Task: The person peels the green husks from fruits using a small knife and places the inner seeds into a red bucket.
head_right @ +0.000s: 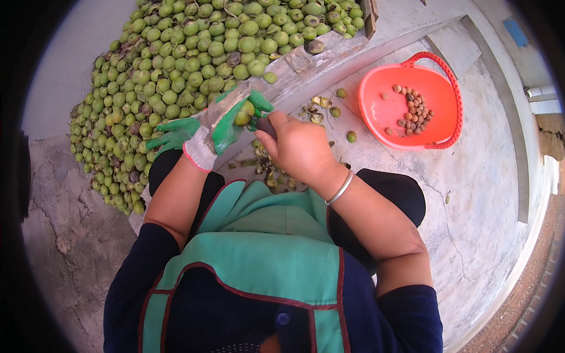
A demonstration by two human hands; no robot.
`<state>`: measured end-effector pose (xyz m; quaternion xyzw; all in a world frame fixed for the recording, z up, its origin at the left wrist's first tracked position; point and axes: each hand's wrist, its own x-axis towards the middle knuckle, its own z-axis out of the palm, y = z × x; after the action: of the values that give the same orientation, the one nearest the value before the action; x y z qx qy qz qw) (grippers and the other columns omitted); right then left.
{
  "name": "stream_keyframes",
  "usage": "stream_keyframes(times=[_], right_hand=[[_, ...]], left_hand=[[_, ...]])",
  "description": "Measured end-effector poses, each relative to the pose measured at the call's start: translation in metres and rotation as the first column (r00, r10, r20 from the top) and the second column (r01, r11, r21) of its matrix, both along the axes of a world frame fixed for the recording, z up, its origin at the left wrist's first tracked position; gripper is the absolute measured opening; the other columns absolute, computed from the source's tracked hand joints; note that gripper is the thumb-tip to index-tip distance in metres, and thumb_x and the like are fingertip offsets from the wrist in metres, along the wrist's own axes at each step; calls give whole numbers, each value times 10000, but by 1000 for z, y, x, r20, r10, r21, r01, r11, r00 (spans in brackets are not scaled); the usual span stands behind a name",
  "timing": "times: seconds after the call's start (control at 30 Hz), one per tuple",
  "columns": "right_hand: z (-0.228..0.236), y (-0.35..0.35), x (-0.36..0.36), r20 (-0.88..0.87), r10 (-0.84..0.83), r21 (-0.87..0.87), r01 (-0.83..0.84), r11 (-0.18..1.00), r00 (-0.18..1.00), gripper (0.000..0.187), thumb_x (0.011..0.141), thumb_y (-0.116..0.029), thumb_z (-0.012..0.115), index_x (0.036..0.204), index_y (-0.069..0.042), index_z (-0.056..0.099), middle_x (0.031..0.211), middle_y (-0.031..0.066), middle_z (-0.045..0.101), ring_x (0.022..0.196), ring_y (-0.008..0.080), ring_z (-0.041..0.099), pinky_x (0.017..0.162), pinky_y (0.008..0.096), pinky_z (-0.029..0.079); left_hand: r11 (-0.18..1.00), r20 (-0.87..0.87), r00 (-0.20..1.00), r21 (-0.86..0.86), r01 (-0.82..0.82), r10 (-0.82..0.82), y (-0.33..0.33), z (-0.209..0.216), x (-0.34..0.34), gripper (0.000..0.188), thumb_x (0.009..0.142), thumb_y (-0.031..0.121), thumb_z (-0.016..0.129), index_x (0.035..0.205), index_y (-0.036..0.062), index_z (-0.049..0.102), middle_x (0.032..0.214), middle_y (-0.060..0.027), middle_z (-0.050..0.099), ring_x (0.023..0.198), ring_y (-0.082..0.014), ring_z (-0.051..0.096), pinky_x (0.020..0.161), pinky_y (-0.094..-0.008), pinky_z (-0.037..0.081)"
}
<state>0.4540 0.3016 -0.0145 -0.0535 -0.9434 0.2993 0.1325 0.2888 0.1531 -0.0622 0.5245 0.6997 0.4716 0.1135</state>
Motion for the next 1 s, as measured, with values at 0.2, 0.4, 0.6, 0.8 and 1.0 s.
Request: stream_keyframes(times=[0.2,0.4,0.6,0.8,1.0], right_hand=[[-14,-7,-5,4,0,-42,0,999,1000,320,906,-342,605,922,-26,554,685,175,639,628,376,630,578,463,505],[-20,-3,-6,21,60,36,-61,998,998,313,903,-339,602,896,-32,539,710,162,634,629,356,633,562,449,503],[-28,4,-6,-23,143,244,-133,961,989,284,901,-327,600,905,-52,529,750,114,602,618,315,635,517,432,494],[-33,6,-7,-135,206,373,-143,917,969,221,877,-265,605,918,-56,548,785,104,576,634,300,630,556,431,502],[-39,23,-10,-200,36,162,-3,987,979,239,809,-208,694,945,-39,595,775,86,606,654,261,632,595,389,501]], left_hand=[[998,390,918,-4,-70,66,-4,-22,1,338,928,199,590,1215,20,601,1095,-86,645,985,-150,608,835,-276,505],[998,470,882,39,-51,26,-1,-39,-4,330,963,209,576,1228,12,587,1079,-71,654,945,-120,622,779,-263,525],[992,203,978,-107,69,-46,-4,-14,0,275,961,115,541,1205,1,594,1117,-100,646,978,-127,626,805,-270,530],[998,847,529,-55,0,47,8,-1,18,299,992,193,486,1194,-1,593,1101,-126,655,985,-187,630,818,-332,538],[963,1000,6,-2,-269,3,19,3,12,468,1009,394,448,1233,-3,558,1098,-139,655,962,-238,635,856,-394,525]])
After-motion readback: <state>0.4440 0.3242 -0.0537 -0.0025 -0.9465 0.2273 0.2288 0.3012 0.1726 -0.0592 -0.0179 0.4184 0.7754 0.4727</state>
